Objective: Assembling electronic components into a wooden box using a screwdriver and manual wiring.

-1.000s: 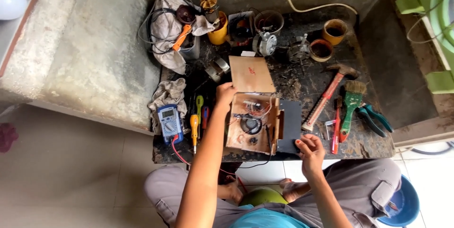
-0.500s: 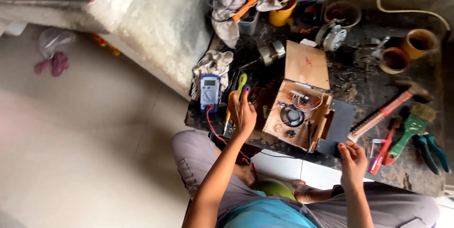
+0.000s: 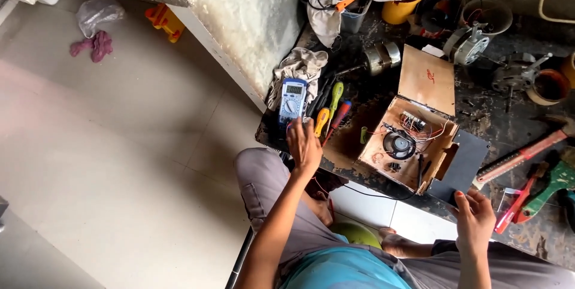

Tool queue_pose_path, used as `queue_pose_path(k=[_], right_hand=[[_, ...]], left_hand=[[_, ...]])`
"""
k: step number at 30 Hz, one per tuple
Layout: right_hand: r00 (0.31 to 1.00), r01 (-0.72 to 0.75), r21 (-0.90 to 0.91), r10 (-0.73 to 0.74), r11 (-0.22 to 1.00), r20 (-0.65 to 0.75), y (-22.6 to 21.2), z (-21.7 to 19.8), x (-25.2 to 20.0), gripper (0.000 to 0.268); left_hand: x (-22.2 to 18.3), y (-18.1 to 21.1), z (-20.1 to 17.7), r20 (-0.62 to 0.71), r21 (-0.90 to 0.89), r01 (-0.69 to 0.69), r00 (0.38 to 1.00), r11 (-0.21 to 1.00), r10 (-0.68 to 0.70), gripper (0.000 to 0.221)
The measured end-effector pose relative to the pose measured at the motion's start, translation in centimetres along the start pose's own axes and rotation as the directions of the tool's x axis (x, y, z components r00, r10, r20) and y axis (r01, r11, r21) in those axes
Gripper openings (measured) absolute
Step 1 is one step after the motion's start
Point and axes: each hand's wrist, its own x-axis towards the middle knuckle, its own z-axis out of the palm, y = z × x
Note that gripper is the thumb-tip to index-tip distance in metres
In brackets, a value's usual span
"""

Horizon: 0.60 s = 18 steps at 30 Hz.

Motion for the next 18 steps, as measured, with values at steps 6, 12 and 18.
queue_pose_path(k=[6, 12, 18], right_hand=[[0.999, -0.045, 0.154, 0.042, 0.987, 0.019, 0.9, -0.5, 0.5, 0.020], [0.999, -0.025, 0.163, 0.030, 0.986, -0.027, 2.0, 0.7, 1.8, 0.029], [0.999, -0.032, 0.243, 0.039, 0.969, -0.024, 1.2, 2.4, 2.3, 0.029]], left_hand=[[1.0, -2.5, -1.1, 0.019, 0.078, 0.131, 0.991, 0.988, -0.133, 0.062], [0.2, 3.2, -2.0, -0.007, -0.350, -0.147, 0.988, 0.925, 0.155, 0.036], [-1.0, 8.6, -1.8, 0.404, -0.664, 0.117, 0.888, 0.739, 0.222, 0.050]])
